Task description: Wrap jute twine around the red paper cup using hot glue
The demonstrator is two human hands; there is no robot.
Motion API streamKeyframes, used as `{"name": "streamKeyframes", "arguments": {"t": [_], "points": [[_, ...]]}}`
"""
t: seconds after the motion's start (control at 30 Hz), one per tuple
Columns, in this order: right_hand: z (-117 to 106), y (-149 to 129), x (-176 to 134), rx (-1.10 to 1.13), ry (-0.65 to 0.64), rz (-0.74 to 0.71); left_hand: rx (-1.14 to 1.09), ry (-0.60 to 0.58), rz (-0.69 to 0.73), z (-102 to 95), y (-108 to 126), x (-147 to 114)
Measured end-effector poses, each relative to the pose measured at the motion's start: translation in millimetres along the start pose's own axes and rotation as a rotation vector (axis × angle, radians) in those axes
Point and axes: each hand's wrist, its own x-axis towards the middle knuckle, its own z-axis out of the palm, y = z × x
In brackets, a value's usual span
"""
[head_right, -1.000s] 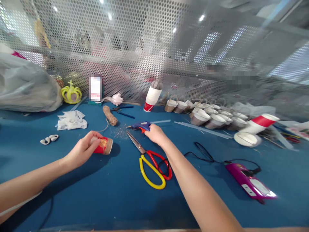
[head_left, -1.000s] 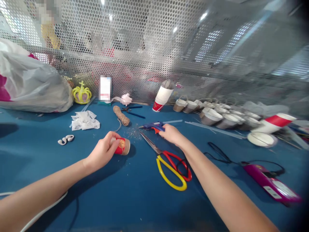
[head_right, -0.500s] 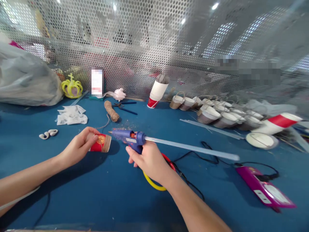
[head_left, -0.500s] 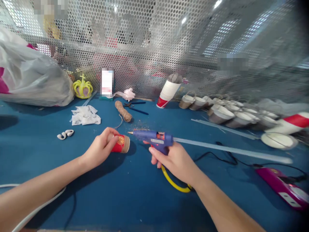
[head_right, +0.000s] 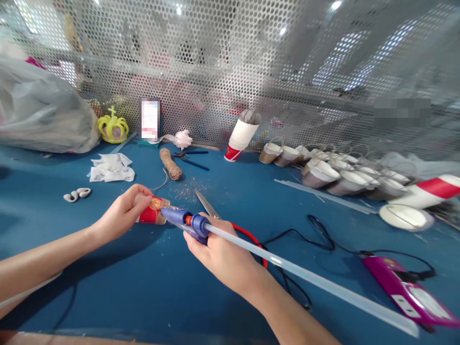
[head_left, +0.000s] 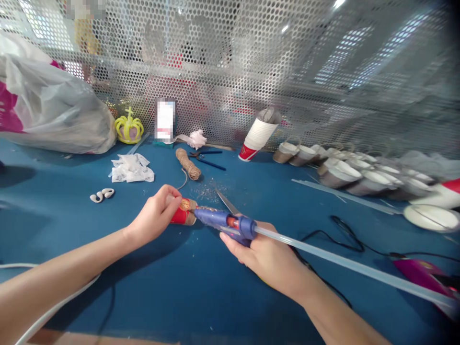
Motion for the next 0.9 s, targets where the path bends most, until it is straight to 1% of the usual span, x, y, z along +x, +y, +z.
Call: {"name": "streamKeyframes", "arguments": {"t": [0.17,0.37,0.53,0.63,0.77,0.9], "points": [[-1.6,-1.9,-0.8,-0.028,-0.027,-0.036,0.035,0.01,0.016,-0.7,0.2,0.5],[-4.2,-7.9,-0.5,-0.044,0.0,-0.019,0.045,-0.002,0.037,0.3,-1.0,-0.2],[-7.5,-13.3,-2.3,-0.053,-0.053,0.0,0.052,0.0,0.048,0.3,-0.4,-1.5],[-6.7,-11.9,-2.1,-0.087,-0.038,0.004,0.063,-0.005,0.065,0.4,-1.2,-2.5],[-3.3,-6.0,-1.2,-0.145,0.011,-0.022,0.057,-0.035,0.134,1.2,-4.7,-4.3],[-2.8,-3.6,1.2,-0.181,0.041,0.009,0.049,-0.06,0.233,1.4,-9.3,-5.4]]}}
